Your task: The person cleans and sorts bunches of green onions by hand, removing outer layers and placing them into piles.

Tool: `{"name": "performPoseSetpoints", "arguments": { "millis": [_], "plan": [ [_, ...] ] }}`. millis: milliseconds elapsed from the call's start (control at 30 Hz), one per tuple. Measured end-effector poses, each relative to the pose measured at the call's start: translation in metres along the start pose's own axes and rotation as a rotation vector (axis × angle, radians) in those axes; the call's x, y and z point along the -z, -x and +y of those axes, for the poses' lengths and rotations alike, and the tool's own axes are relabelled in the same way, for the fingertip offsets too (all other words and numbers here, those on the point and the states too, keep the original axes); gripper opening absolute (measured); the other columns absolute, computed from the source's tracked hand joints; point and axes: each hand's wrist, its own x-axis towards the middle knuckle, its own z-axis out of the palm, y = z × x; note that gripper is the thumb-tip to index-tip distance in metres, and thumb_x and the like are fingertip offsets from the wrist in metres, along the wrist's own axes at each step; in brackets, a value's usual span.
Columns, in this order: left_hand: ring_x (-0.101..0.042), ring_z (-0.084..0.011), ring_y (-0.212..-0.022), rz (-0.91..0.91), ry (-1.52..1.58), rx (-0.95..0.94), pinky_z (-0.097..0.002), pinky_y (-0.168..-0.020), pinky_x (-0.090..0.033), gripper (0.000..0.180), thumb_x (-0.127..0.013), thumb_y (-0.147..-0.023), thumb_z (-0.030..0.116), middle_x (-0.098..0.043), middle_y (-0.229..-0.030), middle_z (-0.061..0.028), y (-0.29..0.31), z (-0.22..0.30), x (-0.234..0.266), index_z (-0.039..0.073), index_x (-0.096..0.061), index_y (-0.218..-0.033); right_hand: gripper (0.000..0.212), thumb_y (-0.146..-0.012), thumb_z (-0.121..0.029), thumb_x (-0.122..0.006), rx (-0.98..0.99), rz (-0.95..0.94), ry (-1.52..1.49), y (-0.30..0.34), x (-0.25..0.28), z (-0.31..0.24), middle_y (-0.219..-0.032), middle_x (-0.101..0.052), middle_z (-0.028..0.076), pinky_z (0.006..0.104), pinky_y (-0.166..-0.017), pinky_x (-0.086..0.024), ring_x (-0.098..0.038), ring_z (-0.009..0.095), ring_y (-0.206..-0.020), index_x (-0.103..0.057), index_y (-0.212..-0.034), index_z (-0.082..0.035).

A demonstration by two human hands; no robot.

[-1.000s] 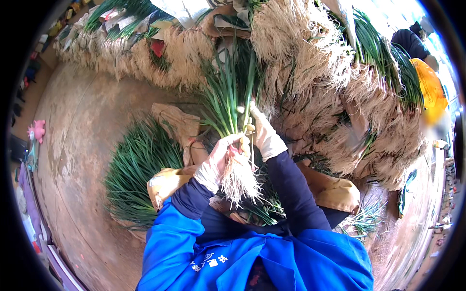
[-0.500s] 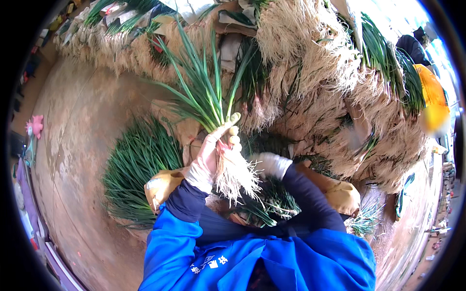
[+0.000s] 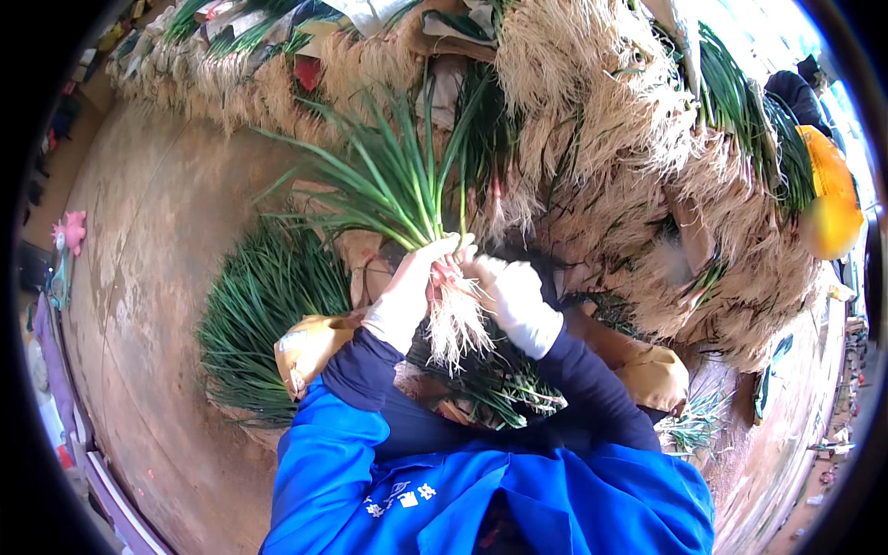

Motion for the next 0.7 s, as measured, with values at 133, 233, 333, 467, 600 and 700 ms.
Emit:
{"name": "performPoseSetpoints", "arguments": {
  "millis": [133, 233, 333, 467, 600, 700],
  "plan": [
    [-0.064, -0.0168, -0.077, 0.105, -0.014, 0.048, -0.0283, -0.072, -0.053, 0.023, -0.063, -0.085, 0.020, -0.066, -0.089, -0.0077, -0.009, -0.010, 0.006, 0.001, -0.062, -0.099, 0.029, -0.084, -0.024, -0.059, 0.045, -0.398, -0.153, 0.009, 0.014, 0.009, -0.081, -0.062, 0.011, 0.0342, -0.061, -0.050, -0.061, 0.026, -0.067, -0.060, -0.103, -0.003],
    [-0.064, -0.0176, -0.077, 0.117, -0.019, 0.087, -0.0297, -0.075, -0.054, 0.023, -0.063, -0.085, 0.018, -0.066, -0.089, -0.0075, -0.003, -0.009, -0.002, 0.001, -0.061, -0.101, 0.039, -0.092, -0.034, -0.054, -0.560, -0.229, -0.887, -0.023, 0.021, 0.028, -0.077, -0.059, 0.004, 0.0264, -0.059, -0.047, -0.056, 0.013, -0.064, -0.058, -0.115, -0.003],
    [-0.063, -0.0172, -0.074, 0.095, 0.017, 0.096, -0.0319, -0.076, -0.054, 0.021, -0.063, -0.085, 0.017, -0.065, -0.083, -0.0062, -0.006, -0.013, -0.004, 0.002, -0.061, -0.099, 0.035, -0.096, -0.032, -0.049, -0.648, -0.245, -1.167, -0.050, 0.009, 0.031, -0.069, -0.057, -0.001, 0.0211, -0.049, -0.039, -0.047, 0.006, -0.053, -0.059, -0.114, -0.004],
    [-0.062, -0.0179, -0.072, -0.005, 0.244, 0.062, -0.0355, -0.079, -0.053, 0.018, -0.059, -0.087, 0.014, -0.065, -0.082, -0.0063, -0.006, -0.007, 0.004, 0.002, -0.061, -0.101, 0.029, -0.095, -0.029, -0.049, -0.813, 0.137, -0.917, -0.077, -0.024, 0.063, -0.063, -0.060, 0.005, 0.0285, -0.048, -0.043, -0.054, 0.015, -0.048, -0.060, -0.101, -0.003],
    [-0.064, -0.0195, -0.077, -0.122, 0.386, 0.080, -0.0383, -0.083, -0.052, 0.016, -0.054, -0.090, 0.012, -0.066, -0.083, -0.0065, -0.012, -0.004, 0.010, 0.004, -0.063, -0.101, 0.044, -0.085, -0.043, -0.057, -0.646, -0.262, 0.135, -0.096, -0.030, 0.101, -0.084, -0.066, 0.020, 0.0421, -0.073, -0.049, -0.064, 0.036, -0.082, -0.063, -0.095, -0.001],
    [-0.065, -0.0206, -0.081, -0.151, 0.511, 0.165, -0.0394, -0.086, -0.050, 0.019, -0.050, -0.092, 0.012, -0.068, -0.084, -0.0093, -0.014, -0.002, 0.011, 0.003, -0.062, -0.102, 0.038, -0.084, -0.041, -0.056, -0.650, -0.196, 0.031, -0.095, -0.041, 0.118, -0.084, -0.065, 0.021, 0.0430, -0.074, -0.049, -0.063, 0.037, -0.084, -0.064, -0.088, -0.004]
  ]
}}
